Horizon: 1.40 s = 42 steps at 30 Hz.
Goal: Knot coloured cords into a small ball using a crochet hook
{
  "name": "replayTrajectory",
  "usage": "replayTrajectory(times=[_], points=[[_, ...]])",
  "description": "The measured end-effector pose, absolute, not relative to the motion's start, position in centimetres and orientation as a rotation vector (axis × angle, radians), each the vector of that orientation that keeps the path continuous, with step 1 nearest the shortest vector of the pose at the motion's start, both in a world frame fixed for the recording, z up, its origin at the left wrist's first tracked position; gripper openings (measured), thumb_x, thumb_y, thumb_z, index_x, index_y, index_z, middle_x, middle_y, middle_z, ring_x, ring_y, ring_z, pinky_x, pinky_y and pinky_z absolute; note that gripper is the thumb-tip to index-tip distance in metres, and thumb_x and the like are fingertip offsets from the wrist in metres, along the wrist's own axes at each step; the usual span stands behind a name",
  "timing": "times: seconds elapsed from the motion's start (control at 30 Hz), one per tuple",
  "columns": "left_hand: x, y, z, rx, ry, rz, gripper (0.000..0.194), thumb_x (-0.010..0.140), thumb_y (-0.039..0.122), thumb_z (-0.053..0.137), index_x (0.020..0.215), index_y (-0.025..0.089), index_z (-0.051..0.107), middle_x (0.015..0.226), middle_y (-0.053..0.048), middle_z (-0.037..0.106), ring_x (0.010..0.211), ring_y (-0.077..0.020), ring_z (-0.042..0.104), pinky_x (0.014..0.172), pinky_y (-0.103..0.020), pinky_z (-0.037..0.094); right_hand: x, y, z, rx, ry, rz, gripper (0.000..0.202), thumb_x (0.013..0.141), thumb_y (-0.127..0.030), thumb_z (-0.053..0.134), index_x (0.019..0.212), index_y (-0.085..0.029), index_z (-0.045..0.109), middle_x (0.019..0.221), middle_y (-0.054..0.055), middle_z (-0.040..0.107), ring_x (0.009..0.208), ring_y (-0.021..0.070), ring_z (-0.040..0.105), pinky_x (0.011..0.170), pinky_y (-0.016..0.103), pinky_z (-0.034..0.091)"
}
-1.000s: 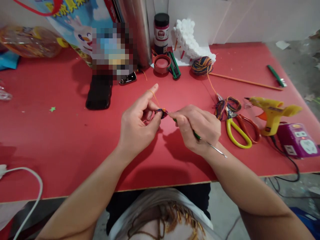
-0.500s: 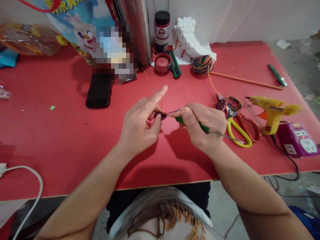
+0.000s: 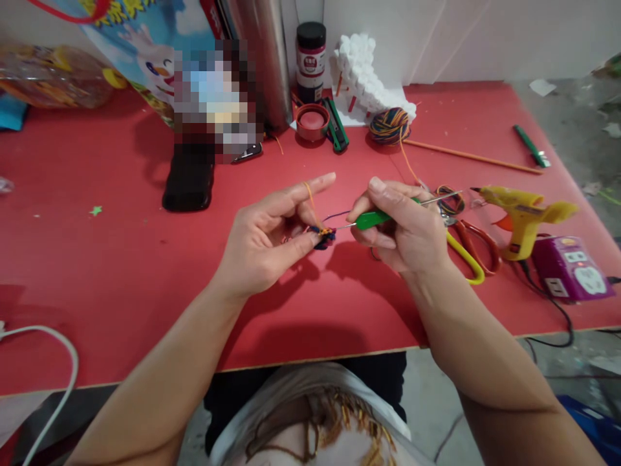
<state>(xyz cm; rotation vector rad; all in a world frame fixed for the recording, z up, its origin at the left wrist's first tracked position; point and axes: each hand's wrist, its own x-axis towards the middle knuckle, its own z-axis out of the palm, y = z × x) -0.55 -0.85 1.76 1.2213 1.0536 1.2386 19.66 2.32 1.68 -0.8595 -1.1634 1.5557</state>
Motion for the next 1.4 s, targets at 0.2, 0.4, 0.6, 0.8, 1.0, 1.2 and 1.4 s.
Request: replayTrajectory(times=[0.2,0.4,0.6,0.8,1.0,1.2,1.4], points=[[0.4,-1.0,0.9,1.147,0.964,1.249,0.053,0.077,0.027,0.092,0.128,0.032,0.081,0.085,-0.003,0.067,0.073,-0.0178,0.065,0.067,-0.033,0.06,18.5,1.6,0.7,-0.78,-1.122,1.617,0.05,0.093,-0.067,0.072,0.075,-0.021,0.075,0.049,-0.004,0.057,0.036,0.0065,0.037,0.036,0.024,0.023],[0.9,-1.4,1.5,1.102,1.009,1.372,0.048,0.082,0.027,0.088,0.129,0.034,0.079,0.097,-0.004,0.072,0.079,-0.0177,0.069,0.064,-0.032,0.061,16.6,1.3,0.2,-0.669,-0.868,1.634,0.047,0.097,-0.066,0.067,0.088,-0.021,0.074,0.056,-0.008,0.055,0.038,0.0041,0.029,0.044,0.024,0.034],[0.8,-1.1,1.4,1.127,1.084,1.387,0.053,0.08,0.024,0.09,0.131,0.034,0.077,0.109,-0.005,0.076,0.088,-0.0193,0.073,0.068,-0.032,0.061,16.5,1.3,-0.5,-0.629,-0.865,1.664,0.044,0.1,-0.062,0.066,0.091,-0.02,0.076,0.061,-0.007,0.058,0.04,0.0036,0.033,0.047,0.024,0.035],[0.5,-0.6,1.2,1.116,1.082,1.418,0.053,0.076,0.016,0.093,0.124,0.032,0.08,0.085,0.001,0.07,0.069,-0.0126,0.066,0.062,-0.028,0.06,16.7,0.8,-0.3,-0.706,-0.952,1.594,0.031,0.094,-0.052,0.079,0.096,-0.021,0.079,0.067,-0.004,0.067,0.045,0.0058,0.045,0.05,0.025,0.045],[0.6,-0.4,0.4,1.039,0.908,1.405,0.056,0.072,0.015,0.096,0.124,0.026,0.081,0.077,0.003,0.069,0.062,-0.0091,0.064,0.058,-0.022,0.057,17.0,0.1,-0.1,-0.79,-1.107,1.308,0.034,0.1,-0.056,0.071,0.096,-0.023,0.08,0.067,-0.002,0.07,0.047,0.008,0.054,0.047,0.024,0.045],[0.4,-0.2,0.3,1.06,0.875,1.414,0.054,0.076,0.022,0.096,0.127,0.03,0.08,0.085,0.001,0.074,0.069,-0.0114,0.069,0.062,-0.023,0.062,17.1,0.5,-0.7,-0.682,-1.151,1.258,0.027,0.102,-0.049,0.07,0.101,-0.024,0.082,0.072,-0.002,0.073,0.052,0.0081,0.059,0.05,0.023,0.049],[-0.3,-0.2,0.4,1.146,0.961,1.47,0.038,0.085,0.02,0.088,0.122,0.027,0.082,0.099,-0.003,0.079,0.087,-0.015,0.073,0.075,-0.026,0.065,17.4,0.8,-0.9,-0.657,-1.15,1.356,0.029,0.104,-0.048,0.068,0.103,-0.022,0.082,0.071,-0.002,0.072,0.049,0.0066,0.058,0.047,0.021,0.046]])
